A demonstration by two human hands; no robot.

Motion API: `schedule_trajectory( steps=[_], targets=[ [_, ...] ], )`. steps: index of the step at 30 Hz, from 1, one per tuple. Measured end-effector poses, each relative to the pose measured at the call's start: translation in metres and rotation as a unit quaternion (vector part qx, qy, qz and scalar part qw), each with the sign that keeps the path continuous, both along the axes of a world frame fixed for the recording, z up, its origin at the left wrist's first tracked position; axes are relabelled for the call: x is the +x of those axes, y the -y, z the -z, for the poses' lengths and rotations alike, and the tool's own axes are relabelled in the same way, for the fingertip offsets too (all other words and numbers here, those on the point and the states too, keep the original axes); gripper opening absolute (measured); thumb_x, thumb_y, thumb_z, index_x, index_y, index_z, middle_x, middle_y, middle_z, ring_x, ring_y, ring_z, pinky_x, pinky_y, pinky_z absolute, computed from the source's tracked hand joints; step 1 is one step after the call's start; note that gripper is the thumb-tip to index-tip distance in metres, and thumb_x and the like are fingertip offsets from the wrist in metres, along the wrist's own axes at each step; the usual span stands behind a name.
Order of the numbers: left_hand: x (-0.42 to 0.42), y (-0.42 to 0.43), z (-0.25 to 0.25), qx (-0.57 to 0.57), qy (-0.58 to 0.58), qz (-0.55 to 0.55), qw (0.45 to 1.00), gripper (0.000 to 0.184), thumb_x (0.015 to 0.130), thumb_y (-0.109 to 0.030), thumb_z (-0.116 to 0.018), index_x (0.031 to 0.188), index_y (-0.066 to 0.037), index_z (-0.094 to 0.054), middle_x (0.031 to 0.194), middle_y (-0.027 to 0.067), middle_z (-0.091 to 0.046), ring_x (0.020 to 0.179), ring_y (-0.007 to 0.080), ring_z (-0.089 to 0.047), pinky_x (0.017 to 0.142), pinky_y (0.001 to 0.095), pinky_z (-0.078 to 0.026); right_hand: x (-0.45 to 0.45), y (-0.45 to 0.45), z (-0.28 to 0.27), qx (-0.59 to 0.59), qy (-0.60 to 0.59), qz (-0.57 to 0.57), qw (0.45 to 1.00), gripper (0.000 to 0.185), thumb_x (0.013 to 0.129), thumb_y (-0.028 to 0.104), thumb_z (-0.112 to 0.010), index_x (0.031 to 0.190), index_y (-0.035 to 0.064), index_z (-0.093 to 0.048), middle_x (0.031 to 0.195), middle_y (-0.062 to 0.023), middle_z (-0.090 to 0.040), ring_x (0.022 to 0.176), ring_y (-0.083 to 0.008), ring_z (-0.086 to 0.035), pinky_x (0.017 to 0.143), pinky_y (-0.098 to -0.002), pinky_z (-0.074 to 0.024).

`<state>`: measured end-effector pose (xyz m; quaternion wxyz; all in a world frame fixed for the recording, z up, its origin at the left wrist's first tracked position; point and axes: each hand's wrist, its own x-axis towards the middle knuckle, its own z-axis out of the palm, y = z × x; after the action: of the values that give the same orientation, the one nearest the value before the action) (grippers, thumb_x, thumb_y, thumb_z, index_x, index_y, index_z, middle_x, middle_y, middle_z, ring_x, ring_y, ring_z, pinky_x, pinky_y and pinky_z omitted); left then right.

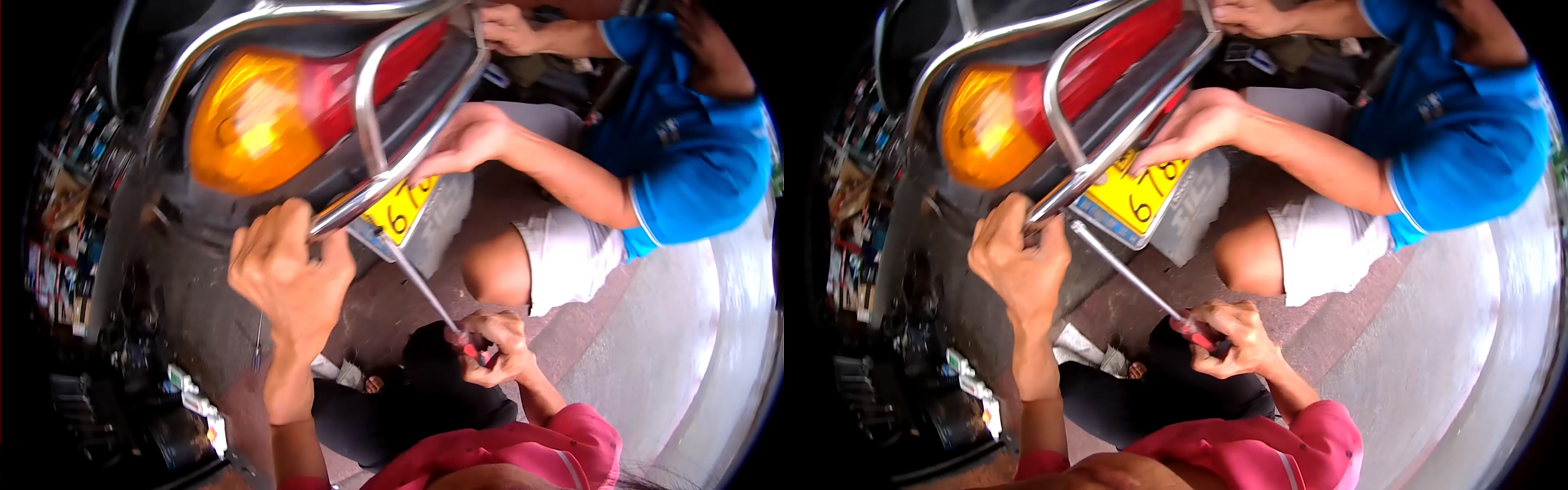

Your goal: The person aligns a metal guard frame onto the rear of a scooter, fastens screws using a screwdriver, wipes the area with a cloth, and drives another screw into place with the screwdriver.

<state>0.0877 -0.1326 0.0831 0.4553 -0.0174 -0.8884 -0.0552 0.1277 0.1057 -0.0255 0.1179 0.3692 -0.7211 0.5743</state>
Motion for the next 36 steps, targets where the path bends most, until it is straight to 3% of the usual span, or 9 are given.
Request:
schedule_trajectory(
  steps=[3,14,18,20,21,23,27,36],
  targets=[
    [0.001,0.000,0.002,0.011,0.009,-0.001,1.000,0.029,0.065,-0.008,-0.070,0.060,-0.007,-0.042,0.055,0.0079,-0.046,0.052,0.0300,-0.049,0.052,0.0397,-0.035,-0.002,-0.001,-0.002,-0.006,-0.019,-0.011,1.000,0.034,0.056,0.001,-0.063,0.089,-0.0027,-0.060,0.066,-0.0101,-0.057,0.051,-0.0258,-0.056,0.047,-0.0320,-0.0455],
    [0.002,0.003,0.005,0.013,0.019,0.014,1.000,0.031,0.067,-0.009,-0.072,0.061,-0.005,-0.042,0.057,0.0068,-0.046,0.053,0.0292,-0.049,0.053,0.0389,-0.034,-0.007,-0.001,-0.006,-0.029,-0.014,-0.005,0.999,0.033,0.057,0.002,-0.063,0.089,-0.0035,-0.060,0.064,-0.0094,-0.055,0.049,-0.0248,-0.054,0.046,-0.0319,-0.0439],
    [0.001,-0.002,0.003,0.028,-0.027,0.036,0.999,0.020,0.069,-0.008,-0.073,0.080,-0.005,-0.057,0.072,0.0098,-0.053,0.064,0.0296,-0.056,0.057,0.0405,-0.042,-0.008,-0.003,-0.008,-0.019,-0.034,0.001,0.999,0.033,0.056,0.002,-0.064,0.088,-0.0039,-0.059,0.063,-0.0089,-0.055,0.047,-0.0215,-0.054,0.044,-0.0304,-0.0427],
    [-0.006,-0.008,0.000,0.016,-0.093,0.063,0.994,0.028,0.069,-0.007,-0.072,0.094,-0.005,-0.062,0.083,0.0121,-0.055,0.072,0.0305,-0.059,0.060,0.0407,-0.046,-0.008,-0.005,-0.008,-0.020,-0.038,0.001,0.999,0.033,0.057,0.002,-0.064,0.088,-0.0037,-0.059,0.063,-0.0086,-0.055,0.047,-0.0209,-0.054,0.044,-0.0300,-0.0424],
    [-0.004,-0.011,-0.007,-0.039,-0.051,0.102,0.993,0.042,0.068,-0.003,-0.070,0.109,-0.003,-0.060,0.096,0.0147,-0.056,0.078,0.0315,-0.060,0.060,0.0389,-0.049,-0.008,-0.006,-0.008,-0.022,-0.037,0.003,0.999,0.032,0.057,0.002,-0.064,0.088,-0.0036,-0.059,0.063,-0.0085,-0.055,0.047,-0.0206,-0.054,0.044,-0.0297,-0.0423],
    [-0.019,-0.016,-0.007,-0.102,-0.070,0.124,0.984,0.043,0.066,0.000,-0.069,0.108,0.000,-0.059,0.099,0.0138,-0.058,0.077,0.0299,-0.060,0.056,0.0374,-0.049,-0.008,-0.008,-0.010,-0.026,-0.032,0.002,0.999,0.032,0.057,0.002,-0.063,0.088,-0.0034,-0.059,0.063,-0.0082,-0.055,0.047,-0.0199,-0.053,0.044,-0.0293,-0.0420],
    [-0.025,-0.018,-0.007,-0.115,-0.063,0.098,0.986,0.042,0.065,0.004,-0.067,0.106,0.001,-0.058,0.099,0.0130,-0.059,0.076,0.0291,-0.061,0.053,0.0355,-0.050,-0.012,-0.012,-0.009,-0.037,-0.024,0.012,0.999,0.032,0.057,0.001,-0.063,0.088,-0.0031,-0.059,0.062,-0.0076,-0.055,0.046,-0.0186,-0.053,0.044,-0.0284,-0.0414],
    [-0.028,-0.022,-0.004,-0.047,-0.031,0.102,0.993,0.042,0.062,0.008,-0.066,0.103,-0.002,-0.061,0.095,0.0082,-0.059,0.078,0.0275,-0.063,0.055,0.0364,-0.051,-0.018,-0.016,-0.004,-0.049,-0.023,0.028,0.998,0.032,0.056,0.000,-0.063,0.088,-0.0025,-0.059,0.061,-0.0067,-0.053,0.044,-0.0170,-0.051,0.043,-0.0276,-0.0400]
  ],
)
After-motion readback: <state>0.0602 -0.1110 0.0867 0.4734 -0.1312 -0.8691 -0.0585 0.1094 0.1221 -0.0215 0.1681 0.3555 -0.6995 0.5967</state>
